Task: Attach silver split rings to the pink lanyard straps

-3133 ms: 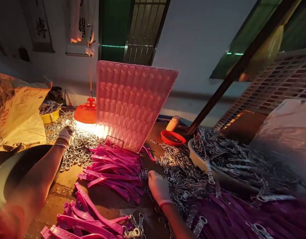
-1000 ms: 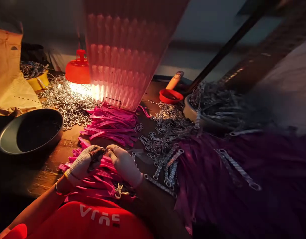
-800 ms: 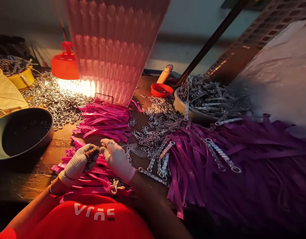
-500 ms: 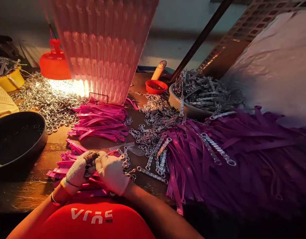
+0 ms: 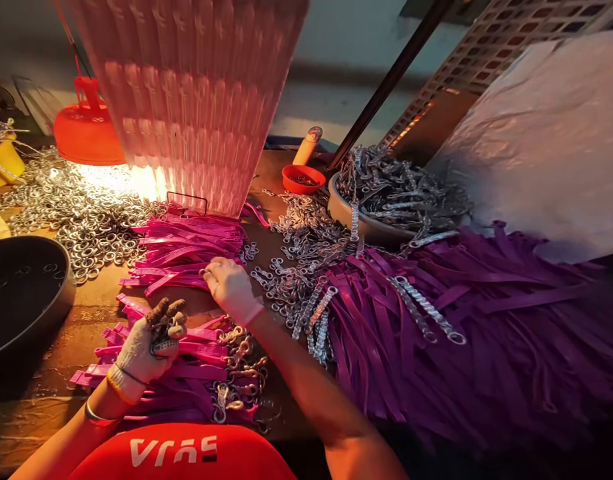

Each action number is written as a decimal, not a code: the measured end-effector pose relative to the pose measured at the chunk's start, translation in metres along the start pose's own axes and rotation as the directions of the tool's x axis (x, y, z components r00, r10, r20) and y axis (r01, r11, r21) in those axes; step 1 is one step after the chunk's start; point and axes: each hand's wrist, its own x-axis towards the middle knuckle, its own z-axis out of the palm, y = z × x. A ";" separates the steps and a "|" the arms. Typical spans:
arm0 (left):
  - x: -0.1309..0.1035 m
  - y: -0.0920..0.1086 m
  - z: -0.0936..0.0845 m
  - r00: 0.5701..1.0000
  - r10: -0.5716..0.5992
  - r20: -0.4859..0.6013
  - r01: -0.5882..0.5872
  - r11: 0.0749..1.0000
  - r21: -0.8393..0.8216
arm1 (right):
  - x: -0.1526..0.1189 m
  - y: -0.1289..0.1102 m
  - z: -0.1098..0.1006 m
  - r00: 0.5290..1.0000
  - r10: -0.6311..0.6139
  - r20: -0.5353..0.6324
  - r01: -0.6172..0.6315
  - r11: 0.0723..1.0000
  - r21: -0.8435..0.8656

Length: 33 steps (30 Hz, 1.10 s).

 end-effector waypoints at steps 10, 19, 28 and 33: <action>-0.001 -0.005 -0.003 0.978 0.127 -0.167 -0.106 0.986 0.128 | 0.091 -0.013 0.028 0.982 0.026 0.184 0.028 0.959 -0.283; -0.014 0.013 0.000 0.993 0.112 -0.036 -0.110 0.993 0.051 | 0.055 -0.008 0.031 0.990 -0.042 0.132 0.070 0.974 -0.216; -0.013 0.016 -0.013 0.984 0.158 -0.079 -0.152 0.985 0.080 | -0.014 -0.047 0.010 0.976 -0.201 0.086 0.191 0.975 0.115; -0.015 0.027 -0.012 0.996 0.081 -0.043 -0.078 0.994 0.070 | -0.071 -0.078 -0.022 0.936 -0.207 0.285 0.136 0.959 0.248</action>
